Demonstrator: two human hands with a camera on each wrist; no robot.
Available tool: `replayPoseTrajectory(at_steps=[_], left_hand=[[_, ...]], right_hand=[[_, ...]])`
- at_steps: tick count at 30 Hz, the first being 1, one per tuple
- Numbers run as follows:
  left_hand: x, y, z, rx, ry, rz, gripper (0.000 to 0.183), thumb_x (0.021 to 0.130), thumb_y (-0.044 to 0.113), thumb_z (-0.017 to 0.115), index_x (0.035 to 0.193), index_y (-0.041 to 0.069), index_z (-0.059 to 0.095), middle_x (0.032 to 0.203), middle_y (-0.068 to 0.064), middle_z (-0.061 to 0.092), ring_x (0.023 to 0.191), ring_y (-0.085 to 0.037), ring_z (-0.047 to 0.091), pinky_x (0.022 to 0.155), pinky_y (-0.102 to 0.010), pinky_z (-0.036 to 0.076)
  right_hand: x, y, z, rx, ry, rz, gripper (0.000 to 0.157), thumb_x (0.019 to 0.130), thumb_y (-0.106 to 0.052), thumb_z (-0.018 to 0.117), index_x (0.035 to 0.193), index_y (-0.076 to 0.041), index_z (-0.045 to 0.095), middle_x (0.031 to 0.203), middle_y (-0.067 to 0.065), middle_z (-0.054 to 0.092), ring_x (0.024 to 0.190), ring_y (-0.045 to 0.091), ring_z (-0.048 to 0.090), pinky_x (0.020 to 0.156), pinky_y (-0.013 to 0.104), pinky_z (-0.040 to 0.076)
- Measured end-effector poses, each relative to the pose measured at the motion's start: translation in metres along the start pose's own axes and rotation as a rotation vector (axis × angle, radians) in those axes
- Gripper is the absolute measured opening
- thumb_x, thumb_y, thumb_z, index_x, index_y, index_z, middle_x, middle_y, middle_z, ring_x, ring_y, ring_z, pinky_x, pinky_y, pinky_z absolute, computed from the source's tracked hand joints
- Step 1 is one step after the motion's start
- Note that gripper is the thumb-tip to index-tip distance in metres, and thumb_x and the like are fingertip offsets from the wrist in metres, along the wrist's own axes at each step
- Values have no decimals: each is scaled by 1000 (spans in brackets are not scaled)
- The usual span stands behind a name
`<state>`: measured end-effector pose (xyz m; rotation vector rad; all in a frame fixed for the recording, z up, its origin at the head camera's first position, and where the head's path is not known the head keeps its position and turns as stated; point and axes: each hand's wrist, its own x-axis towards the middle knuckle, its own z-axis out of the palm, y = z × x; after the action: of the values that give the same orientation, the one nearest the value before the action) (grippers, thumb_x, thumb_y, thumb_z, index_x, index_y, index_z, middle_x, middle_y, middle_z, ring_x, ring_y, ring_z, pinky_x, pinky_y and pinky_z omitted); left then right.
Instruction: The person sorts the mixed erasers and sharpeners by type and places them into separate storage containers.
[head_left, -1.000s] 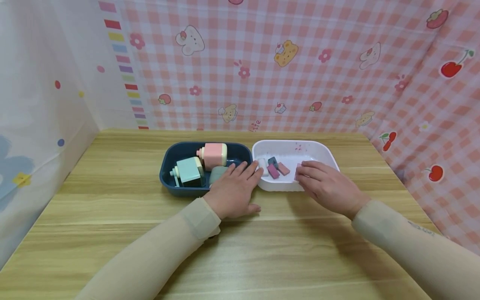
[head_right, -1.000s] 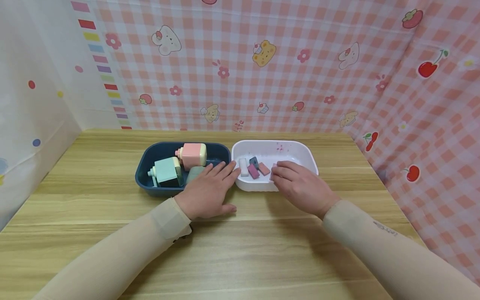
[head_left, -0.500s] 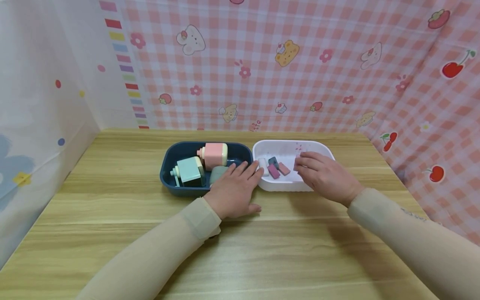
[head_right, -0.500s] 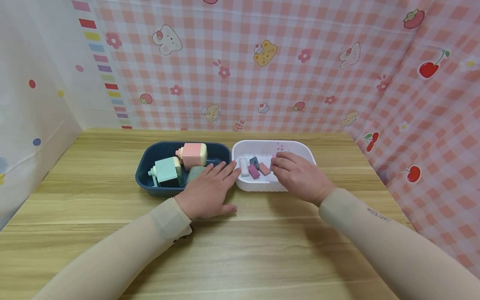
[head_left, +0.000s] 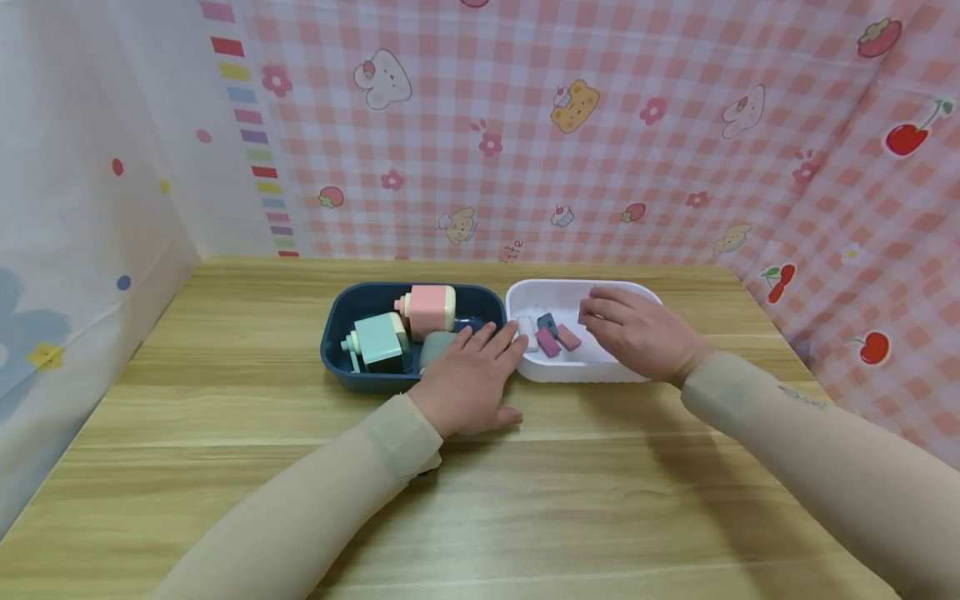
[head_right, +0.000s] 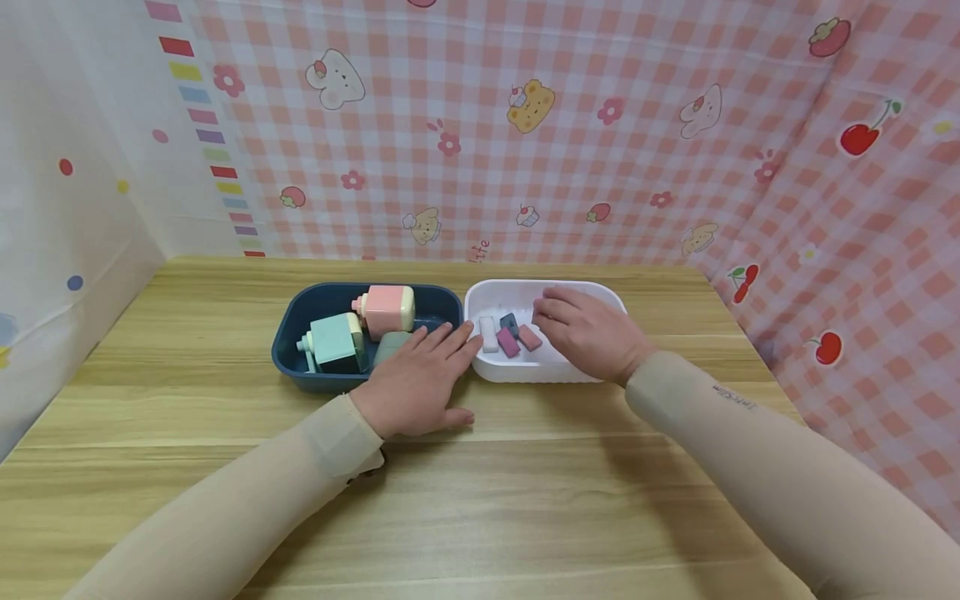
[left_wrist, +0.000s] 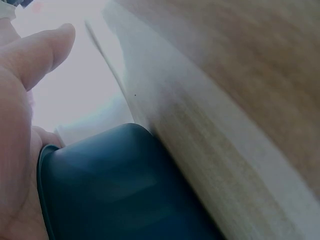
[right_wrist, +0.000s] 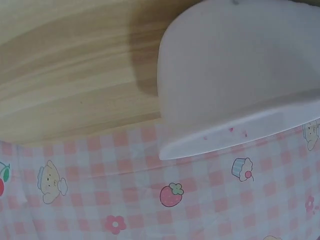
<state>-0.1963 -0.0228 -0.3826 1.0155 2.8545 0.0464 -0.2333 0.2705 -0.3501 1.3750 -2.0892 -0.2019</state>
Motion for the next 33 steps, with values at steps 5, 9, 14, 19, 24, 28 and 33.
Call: replayPoseTrajectory(at_steps=[5,9,14,19,24,28,33], left_hand=[[0,0,0,-5,-3,-3,103,94,68,66,171,20,18,180,-4,9,165,-32,14,134,-55,12],[0,0,-1,-6,-6,-6,103,94,68,66,171,21,18,180,-3,9,166,-32,13,134,-55,11],[0,1,-2,-5,-5,-6,103,93,68,66,171,21,18,180,-4,9,166,-32,13,134,-55,11],[0,0,-1,-6,-4,-5,103,93,68,66,171,21,18,180,-4,9,166,-32,13,134,-55,11],[0,0,-1,-6,-9,-5,103,94,68,66,171,21,17,180,-4,8,166,-32,13,134,-55,11],[1,0,0,-10,-10,-9,103,93,69,66,171,21,17,180,-3,8,166,-32,12,134,-55,11],[0,0,-1,-11,-10,-7,103,94,69,65,171,21,17,180,-3,8,166,-32,13,134,-55,11]], right_hand=[[6,6,6,9,43,-43,31,79,10,82,108,6,75,113,19,77,112,38,72,99,50,60],[11,9,9,12,46,-66,29,81,10,79,110,5,75,115,20,76,113,39,72,98,49,60],[15,11,11,5,14,-82,30,82,9,78,112,5,75,116,20,75,115,39,71,98,48,61],[18,13,13,2,6,-84,29,84,9,75,112,4,75,116,19,76,115,38,71,99,48,60],[19,13,16,0,16,-90,30,83,11,74,112,4,75,115,18,77,114,37,72,98,48,61],[21,13,17,-10,12,-93,33,81,12,76,113,4,76,115,18,77,114,37,72,97,47,61],[22,12,17,-22,4,-95,34,80,12,79,113,4,76,115,17,77,114,36,72,97,46,61]])
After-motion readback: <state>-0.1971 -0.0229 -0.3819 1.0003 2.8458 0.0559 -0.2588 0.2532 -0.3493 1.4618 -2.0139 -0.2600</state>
